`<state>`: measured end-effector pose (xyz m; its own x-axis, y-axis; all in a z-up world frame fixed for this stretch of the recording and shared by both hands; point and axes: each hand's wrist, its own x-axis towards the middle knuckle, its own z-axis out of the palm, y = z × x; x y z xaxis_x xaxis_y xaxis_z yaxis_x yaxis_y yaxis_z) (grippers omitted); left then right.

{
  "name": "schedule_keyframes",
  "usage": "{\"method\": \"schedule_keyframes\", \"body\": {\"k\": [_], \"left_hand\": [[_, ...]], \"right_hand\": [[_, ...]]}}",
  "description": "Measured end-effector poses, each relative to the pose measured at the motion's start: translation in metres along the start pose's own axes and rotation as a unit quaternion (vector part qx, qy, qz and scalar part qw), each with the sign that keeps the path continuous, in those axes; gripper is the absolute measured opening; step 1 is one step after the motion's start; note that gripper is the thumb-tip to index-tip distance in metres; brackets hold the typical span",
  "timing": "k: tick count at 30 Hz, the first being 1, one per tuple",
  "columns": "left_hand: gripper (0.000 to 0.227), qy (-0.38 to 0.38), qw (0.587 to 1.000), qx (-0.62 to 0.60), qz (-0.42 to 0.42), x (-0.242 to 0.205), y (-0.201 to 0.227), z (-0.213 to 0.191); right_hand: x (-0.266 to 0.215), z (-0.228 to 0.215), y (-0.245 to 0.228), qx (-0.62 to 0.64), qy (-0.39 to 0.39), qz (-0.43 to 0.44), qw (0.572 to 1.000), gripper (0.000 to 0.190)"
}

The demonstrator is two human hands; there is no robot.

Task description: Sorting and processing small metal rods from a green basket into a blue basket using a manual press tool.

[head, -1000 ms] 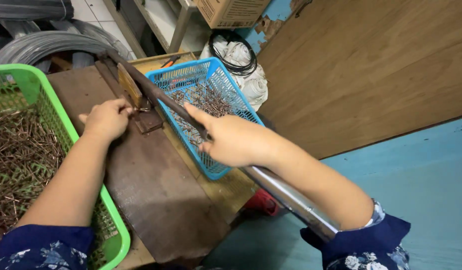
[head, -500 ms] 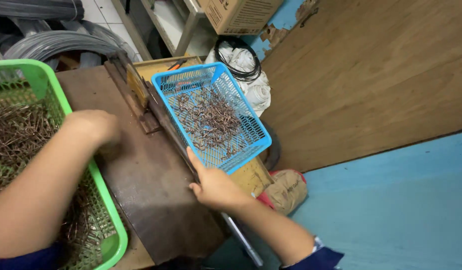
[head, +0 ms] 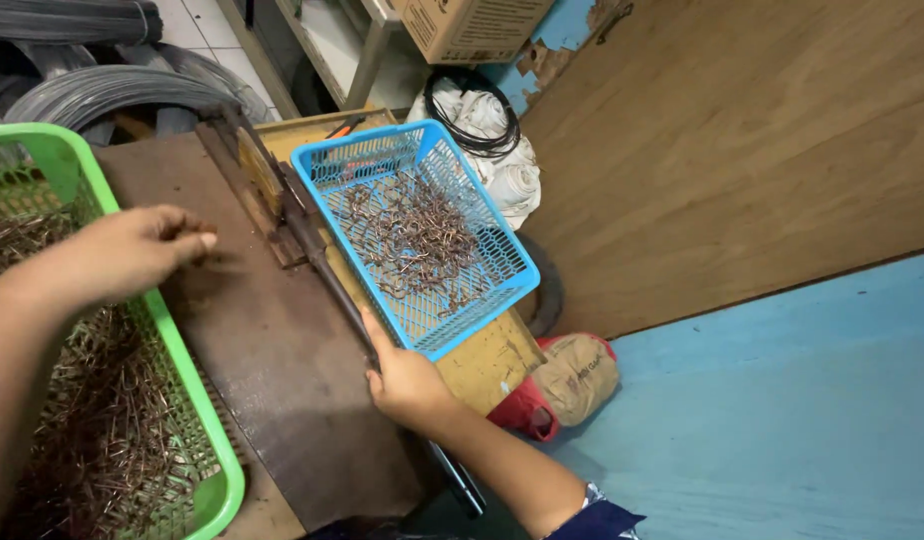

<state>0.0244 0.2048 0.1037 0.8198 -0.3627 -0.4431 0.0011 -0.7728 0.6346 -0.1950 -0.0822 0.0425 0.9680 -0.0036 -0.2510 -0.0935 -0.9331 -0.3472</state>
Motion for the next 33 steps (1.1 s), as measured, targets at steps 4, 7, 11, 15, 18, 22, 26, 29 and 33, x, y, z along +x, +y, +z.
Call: {"method": "schedule_keyframes", "body": {"k": [4, 7, 11, 15, 18, 22, 26, 29, 33], "left_hand": [[0.044, 0.055, 0.998, 0.031, -0.006, -0.026, -0.017, 0.021], [0.037, 0.152, 0.988, 0.039, -0.009, -0.052, -0.032, 0.038], [0.025, 0.202, 0.979, 0.020, -0.011, -0.064, -0.051, 0.051], [0.025, 0.227, 0.974, -0.026, 0.009, -0.059, -0.062, 0.053], [0.027, 0.216, 0.976, -0.015, -0.014, -0.060, -0.058, 0.045], [0.029, 0.271, 0.963, 0.001, 0.007, -0.043, -0.079, 0.054], [0.052, 0.278, 0.955, 0.094, -0.036, -0.032, -0.097, 0.060], [0.068, 0.292, 0.943, 0.147, -0.052, -0.013, -0.124, 0.078], [0.102, 0.108, 0.970, 0.176, -0.127, -0.013, -0.131, 0.076]], "right_hand": [[0.002, -0.001, -0.004, -0.022, -0.043, 0.041, 0.998, 0.092], [-0.002, 0.006, 0.000, -0.006, 0.000, 0.019, 1.000, 0.091], [-0.002, 0.016, 0.005, -0.016, 0.054, 0.008, 0.998, 0.091], [-0.001, 0.019, 0.009, -0.035, 0.061, 0.018, 0.997, 0.090], [-0.002, 0.016, 0.008, -0.024, 0.072, 0.005, 0.997, 0.090], [0.009, 0.032, 0.024, -0.019, 0.095, -0.010, 0.995, 0.089], [0.019, 0.037, 0.028, -0.044, 0.063, 0.045, 0.996, 0.090], [0.020, 0.039, 0.034, -0.068, 0.045, 0.077, 0.994, 0.090], [0.022, 0.040, 0.036, -0.064, 0.065, 0.075, 0.993, 0.087]]}}
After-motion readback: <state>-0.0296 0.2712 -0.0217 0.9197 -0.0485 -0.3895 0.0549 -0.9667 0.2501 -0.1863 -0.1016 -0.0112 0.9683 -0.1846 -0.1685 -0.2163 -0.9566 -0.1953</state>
